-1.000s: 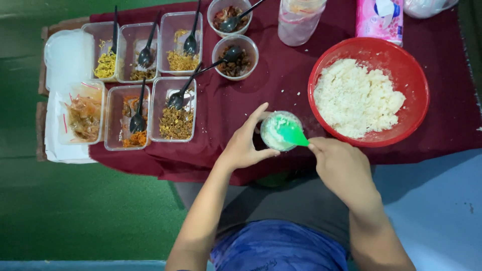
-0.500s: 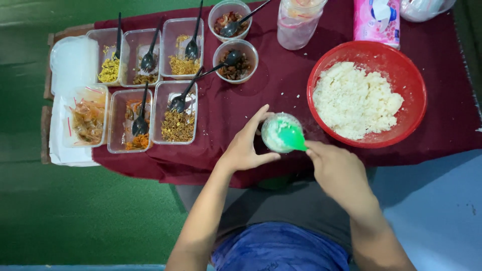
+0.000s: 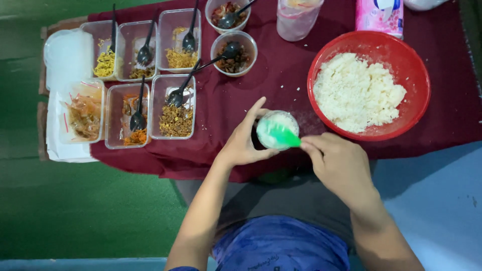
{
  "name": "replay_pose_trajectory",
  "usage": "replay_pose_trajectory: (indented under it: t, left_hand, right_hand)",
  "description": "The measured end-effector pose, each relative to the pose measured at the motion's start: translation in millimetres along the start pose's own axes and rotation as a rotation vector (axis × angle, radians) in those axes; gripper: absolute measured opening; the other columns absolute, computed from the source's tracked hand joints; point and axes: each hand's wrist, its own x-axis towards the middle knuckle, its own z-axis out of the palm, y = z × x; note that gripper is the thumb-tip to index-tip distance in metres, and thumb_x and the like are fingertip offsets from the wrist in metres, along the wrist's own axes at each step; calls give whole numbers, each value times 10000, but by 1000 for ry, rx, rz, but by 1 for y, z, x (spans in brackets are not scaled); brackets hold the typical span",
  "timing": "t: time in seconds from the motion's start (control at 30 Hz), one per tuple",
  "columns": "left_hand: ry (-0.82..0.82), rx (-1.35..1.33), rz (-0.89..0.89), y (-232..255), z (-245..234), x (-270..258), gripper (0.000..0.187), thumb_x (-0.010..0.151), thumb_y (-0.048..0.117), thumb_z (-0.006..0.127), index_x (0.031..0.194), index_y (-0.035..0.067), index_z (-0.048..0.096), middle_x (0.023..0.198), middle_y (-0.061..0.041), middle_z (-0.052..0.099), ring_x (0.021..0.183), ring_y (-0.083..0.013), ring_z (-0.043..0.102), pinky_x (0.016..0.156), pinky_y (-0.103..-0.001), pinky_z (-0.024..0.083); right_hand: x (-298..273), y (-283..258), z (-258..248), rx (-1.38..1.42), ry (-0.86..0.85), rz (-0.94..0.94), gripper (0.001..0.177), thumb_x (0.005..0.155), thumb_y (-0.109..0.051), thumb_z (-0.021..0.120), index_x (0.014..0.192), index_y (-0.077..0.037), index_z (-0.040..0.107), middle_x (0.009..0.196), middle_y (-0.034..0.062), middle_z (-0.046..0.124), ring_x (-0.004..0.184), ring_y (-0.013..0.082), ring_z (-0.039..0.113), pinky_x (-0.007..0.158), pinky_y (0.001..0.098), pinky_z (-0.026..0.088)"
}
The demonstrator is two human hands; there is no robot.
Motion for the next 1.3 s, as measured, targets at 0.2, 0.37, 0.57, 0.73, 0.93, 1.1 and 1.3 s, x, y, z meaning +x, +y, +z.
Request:
replay_pose_trajectory:
  t: [0.2, 0.37, 0.57, 0.73, 0.93, 1.1, 1.3]
  left_hand:
    - [-11, 9, 9, 0, 0, -1, 1262, 637, 217, 941, 1638, 104, 181, 1394, -136, 610, 1268, -321, 609, 1080, -471, 473]
    - [-16, 4, 8, -1, -2, 1, 1246, 642, 215, 937, 1631, 97, 188, 1401, -133, 612, 1274, -314, 611, 1083, -468, 481]
    - [3, 10, 10, -7, -1, -1, 1253, 639, 221, 943, 1633, 91, 191, 1390, -140, 606, 1272, -320, 604, 1080, -469, 485]
    - [-15, 44, 48, 0, -7, -2, 1180, 727, 207, 905, 1614, 84, 137, 1339, -135, 527, 1290, -274, 562, 1173, -377, 375]
    - [-29, 47, 31, 2, -8, -1, 1192, 700, 196, 902, 1611, 74, 143, 1359, -154, 527, 1289, -272, 556, 1144, -349, 382]
    - [33, 21, 44, -13, -4, -4, 1268, 606, 244, 955, 1628, 89, 221, 1343, -140, 595, 1255, -324, 596, 1073, -475, 498]
    - [28, 6, 40, -15, -4, -2, 1274, 594, 226, 953, 1624, 77, 217, 1337, -171, 596, 1246, -358, 599, 1066, -506, 498]
  right_hand:
    - [7, 6, 11, -56, -59, 16, 229, 1007, -364, 621, 1047, -251, 816, 862, 57, 773, 883, 336, 739, 728, 459, 588]
    - [10, 2, 8, -67, -25, 63, 222, 1027, -399, 607, 1055, -313, 810, 894, 14, 774, 918, 302, 739, 767, 446, 587]
    - [2, 9, 0, -35, 72, 25, 190, 1030, -392, 653, 1073, -300, 814, 924, -21, 777, 948, 265, 742, 766, 394, 581]
    - [-10, 15, -7, -300, 389, -36, 111, 1045, -261, 756, 1120, -243, 837, 980, -43, 784, 814, 203, 721, 582, 397, 494]
    - [-5, 14, -3, -466, 401, -56, 148, 990, -324, 794, 1131, -291, 824, 865, -59, 703, 727, 228, 680, 525, 412, 469]
    - [0, 11, 2, -577, 426, -84, 145, 1043, -465, 734, 1118, -359, 799, 826, -97, 653, 789, 111, 707, 673, 241, 556]
    - [8, 7, 5, -523, 422, -145, 155, 1030, -425, 766, 1104, -298, 814, 789, -65, 653, 762, 160, 716, 642, 281, 567]
